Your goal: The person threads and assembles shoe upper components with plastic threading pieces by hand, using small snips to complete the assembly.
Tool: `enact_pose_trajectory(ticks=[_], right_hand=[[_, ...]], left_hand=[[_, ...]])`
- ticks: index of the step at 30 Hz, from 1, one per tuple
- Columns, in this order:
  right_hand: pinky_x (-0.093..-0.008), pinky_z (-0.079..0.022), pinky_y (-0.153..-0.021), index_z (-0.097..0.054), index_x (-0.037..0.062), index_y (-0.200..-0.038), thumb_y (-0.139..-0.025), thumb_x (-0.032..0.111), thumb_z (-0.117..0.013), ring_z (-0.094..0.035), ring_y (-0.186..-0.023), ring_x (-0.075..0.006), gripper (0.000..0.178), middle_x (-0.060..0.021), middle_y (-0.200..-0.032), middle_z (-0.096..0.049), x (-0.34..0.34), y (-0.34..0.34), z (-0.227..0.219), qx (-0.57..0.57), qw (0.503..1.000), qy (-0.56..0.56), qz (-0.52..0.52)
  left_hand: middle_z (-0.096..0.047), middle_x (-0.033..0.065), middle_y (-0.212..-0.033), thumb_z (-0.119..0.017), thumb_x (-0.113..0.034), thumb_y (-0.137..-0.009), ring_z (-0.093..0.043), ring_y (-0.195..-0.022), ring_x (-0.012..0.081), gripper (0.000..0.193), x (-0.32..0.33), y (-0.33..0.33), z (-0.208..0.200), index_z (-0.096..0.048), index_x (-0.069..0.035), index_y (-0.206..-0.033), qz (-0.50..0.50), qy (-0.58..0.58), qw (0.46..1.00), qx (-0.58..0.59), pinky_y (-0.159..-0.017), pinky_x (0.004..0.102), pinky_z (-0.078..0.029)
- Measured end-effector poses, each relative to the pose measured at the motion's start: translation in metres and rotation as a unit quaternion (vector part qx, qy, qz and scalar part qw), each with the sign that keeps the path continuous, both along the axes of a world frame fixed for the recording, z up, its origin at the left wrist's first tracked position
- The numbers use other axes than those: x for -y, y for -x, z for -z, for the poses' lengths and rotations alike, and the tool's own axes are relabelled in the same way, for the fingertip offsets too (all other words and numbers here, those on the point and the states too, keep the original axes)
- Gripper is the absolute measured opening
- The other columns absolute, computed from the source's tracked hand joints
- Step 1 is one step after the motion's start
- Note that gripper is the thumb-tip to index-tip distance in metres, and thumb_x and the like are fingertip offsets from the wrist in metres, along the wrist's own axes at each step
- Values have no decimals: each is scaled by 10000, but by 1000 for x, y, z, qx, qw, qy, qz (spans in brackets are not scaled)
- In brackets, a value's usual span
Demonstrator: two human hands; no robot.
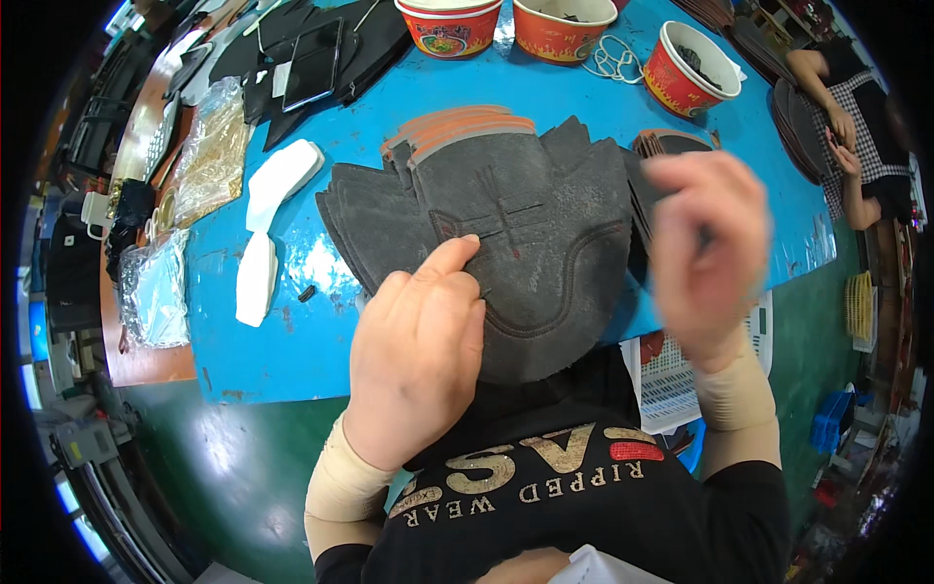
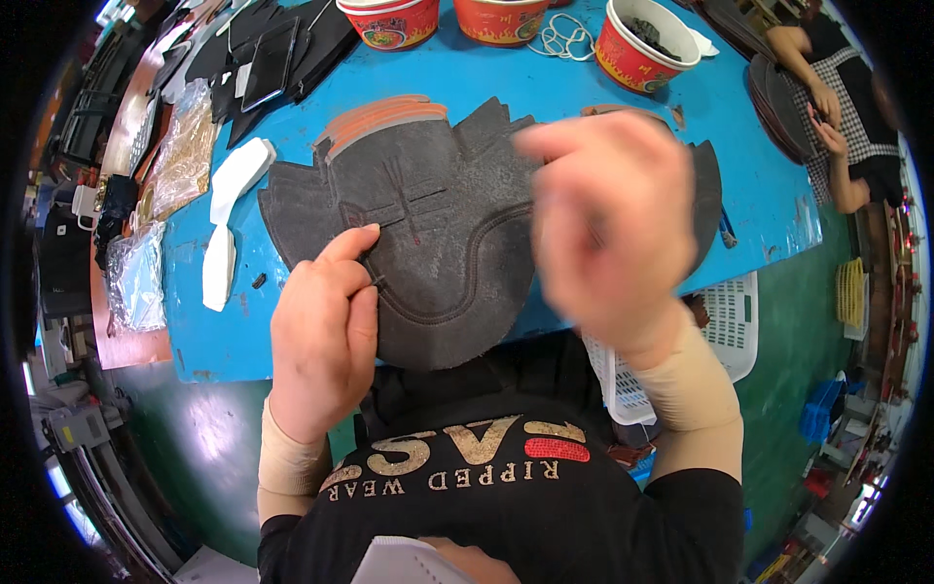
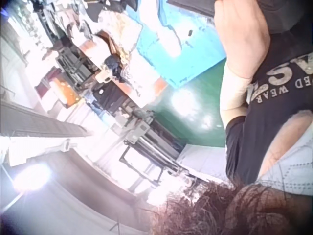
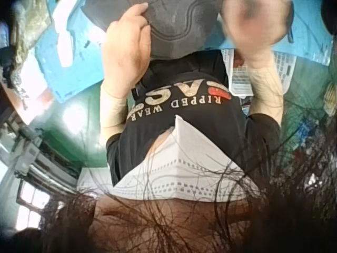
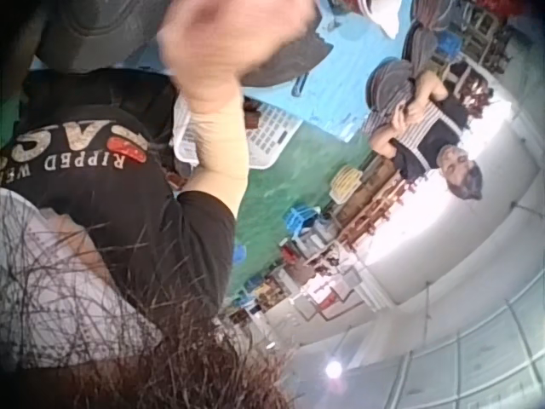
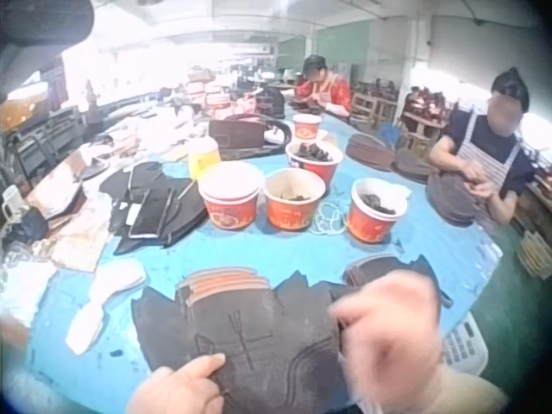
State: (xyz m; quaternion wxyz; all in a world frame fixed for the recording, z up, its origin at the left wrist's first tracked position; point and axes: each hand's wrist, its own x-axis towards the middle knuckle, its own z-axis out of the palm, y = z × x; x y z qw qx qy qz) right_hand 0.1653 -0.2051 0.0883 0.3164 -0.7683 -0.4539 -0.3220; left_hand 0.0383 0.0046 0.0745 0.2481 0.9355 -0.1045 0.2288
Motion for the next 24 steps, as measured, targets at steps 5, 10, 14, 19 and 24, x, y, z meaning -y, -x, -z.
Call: enact_pose_trajectory(ticks=[5,10,14,19,24], right_hand=[[-395,-459,-879,-548,5,-1154,-885,109,-589,-608,-972,-318,291,-170,-1109,-631,120,-33,8,-92,910,68,399],[-438,-464,-819,-589,-11,-1121,-889,142,-588,-581,-925,-382,278,-215,-1005,-628,210,-41,86,-99,870,246,416],[-441,-467,-800,-560,-18,-1157,-880,114,-579,-578,-908,-381,307,-217,-990,-616,200,-38,81,-103,849,276,440],[-447,-467,-767,-506,-27,-1164,-870,36,-485,-579,-844,-398,302,-242,-1010,-593,221,-55,78,-131,898,207,366],[-251,-439,-601,-476,21,-1207,-917,114,-446,-529,-703,-114,306,-86,-958,-609,163,-18,2,-403,882,-129,207]], left_hand=[[-616,173,-1120,-621,60,-756,-521,-692,271,201,-4,-1,-4,-528,2,-924,23,65,997,23,-645,352,-446],[-613,183,-1121,-614,65,-771,-519,-689,268,186,8,-4,-11,-519,1,-918,25,1,1000,4,-644,352,-443],[-618,191,-1111,-624,61,-765,-517,-675,268,195,8,-6,-4,-516,2,-916,28,-12,999,11,-631,354,-447],[-623,197,-1100,-633,57,-757,-520,-671,269,206,6,-7,-4,-518,4,-919,21,9,999,37,-623,354,-450],[-620,184,-1121,-638,25,-712,-516,-672,245,207,5,-6,1,-539,-5,-891,6,-50,998,41,-612,337,-447]])
